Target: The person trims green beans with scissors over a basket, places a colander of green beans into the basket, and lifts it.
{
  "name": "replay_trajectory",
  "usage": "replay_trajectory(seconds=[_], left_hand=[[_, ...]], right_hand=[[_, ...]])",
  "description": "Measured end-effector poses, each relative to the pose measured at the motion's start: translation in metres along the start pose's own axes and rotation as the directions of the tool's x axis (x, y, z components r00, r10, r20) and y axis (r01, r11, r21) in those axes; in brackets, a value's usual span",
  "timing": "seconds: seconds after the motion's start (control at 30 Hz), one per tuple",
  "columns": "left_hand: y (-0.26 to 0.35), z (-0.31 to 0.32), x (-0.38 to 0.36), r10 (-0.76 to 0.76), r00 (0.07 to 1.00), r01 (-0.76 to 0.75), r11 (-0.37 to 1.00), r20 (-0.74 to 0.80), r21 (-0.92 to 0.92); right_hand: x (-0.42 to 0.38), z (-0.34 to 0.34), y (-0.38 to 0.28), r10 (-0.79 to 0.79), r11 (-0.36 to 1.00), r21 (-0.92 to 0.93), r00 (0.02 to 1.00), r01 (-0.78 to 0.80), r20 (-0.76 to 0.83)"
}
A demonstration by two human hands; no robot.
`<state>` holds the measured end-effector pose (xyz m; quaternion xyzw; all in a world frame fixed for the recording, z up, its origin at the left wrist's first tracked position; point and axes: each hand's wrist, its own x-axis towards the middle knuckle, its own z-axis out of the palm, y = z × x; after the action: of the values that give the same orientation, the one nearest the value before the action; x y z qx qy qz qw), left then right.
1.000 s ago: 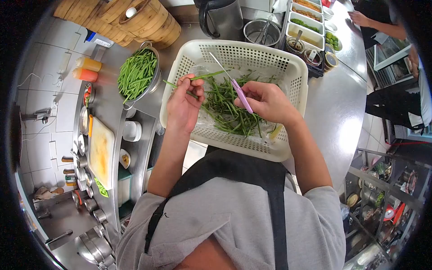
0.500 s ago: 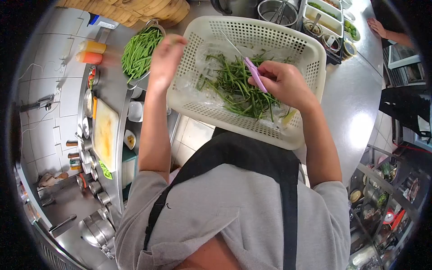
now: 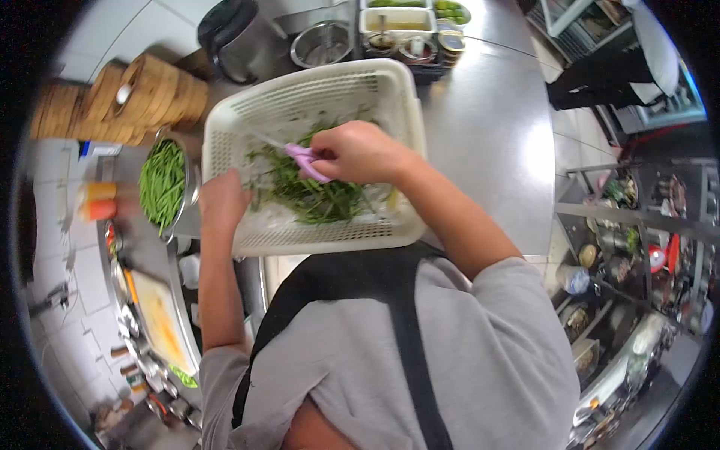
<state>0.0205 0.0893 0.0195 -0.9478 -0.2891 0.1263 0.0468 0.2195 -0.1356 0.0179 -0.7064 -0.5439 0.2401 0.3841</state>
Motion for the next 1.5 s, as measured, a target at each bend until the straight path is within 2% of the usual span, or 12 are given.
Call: replay_trajectory(seconds=[0.27, 0.43, 0.5, 0.63, 0.7, 0.77, 0.97, 1.03, 1.07, 1.2, 1.3, 1.5], left_hand=[[-0.01, 0.041, 0.006, 0.052, 0.995, -0.061, 0.993, 0.083, 0.101], [0.005, 0.006, 0.005, -0.129, 0.972, 0.104, 0.986, -0.197, -0.132], [-0.001, 0.008, 0.014, -0.172, 0.956, 0.135, 0.977, -0.236, -0.167], [-0.005, 0.017, 0.024, -0.11, 0.987, 0.103, 0.993, -0.121, -0.06], [0.001, 0.016, 0.024, 0.043, 0.999, -0.044, 0.996, -0.012, -0.08], [0.03, 0.0, 0.003, 0.192, 0.981, -0.187, 0.945, -0.007, -0.268], [0.076, 0.017, -0.036, 0.415, 0.905, -0.327, 0.821, 0.095, -0.468], [0.072, -0.004, -0.043, 0.47, 0.873, -0.375, 0.82, 0.134, -0.432], [0.063, -0.019, -0.044, 0.421, 0.895, -0.322, 0.836, 0.144, -0.444], [0.011, -0.027, -0.006, 0.022, 1.0, -0.023, 0.992, -0.01, -0.12], [-0.007, -0.006, 0.022, -0.057, 0.992, 0.058, 0.998, 0.115, -0.01], [0.01, 0.021, 0.035, -0.046, 0.985, 0.051, 0.998, 0.167, -0.023]], right_hand=[[0.003, 0.006, 0.01, -0.026, 0.999, -0.032, 0.999, 0.025, -0.02], [0.007, 0.008, -0.001, 0.027, 0.999, -0.038, 1.0, -0.027, 0.008], [0.009, 0.007, -0.006, 0.09, 0.979, -0.187, 0.996, -0.086, 0.015], [0.008, 0.011, -0.004, 0.121, 0.983, -0.136, 0.992, -0.123, -0.021], [0.008, 0.01, -0.007, 0.111, 0.985, -0.127, 0.992, -0.117, -0.059], [0.007, 0.009, -0.009, 0.121, 0.985, -0.108, 0.987, -0.133, -0.108], [0.005, 0.01, -0.008, 0.109, 0.979, -0.185, 0.988, -0.087, 0.112], [0.003, 0.011, -0.004, 0.218, 0.895, -0.436, 0.948, -0.1, 0.23], [0.004, 0.01, -0.007, 0.219, 0.895, -0.435, 0.949, -0.102, 0.228], [0.007, 0.009, -0.015, 0.284, 0.876, -0.463, 0.922, -0.137, 0.264], [0.008, 0.01, -0.015, 0.266, 0.882, -0.453, 0.929, -0.127, 0.259], [0.004, 0.008, -0.014, 0.288, 0.882, -0.446, 0.922, -0.15, 0.259]])
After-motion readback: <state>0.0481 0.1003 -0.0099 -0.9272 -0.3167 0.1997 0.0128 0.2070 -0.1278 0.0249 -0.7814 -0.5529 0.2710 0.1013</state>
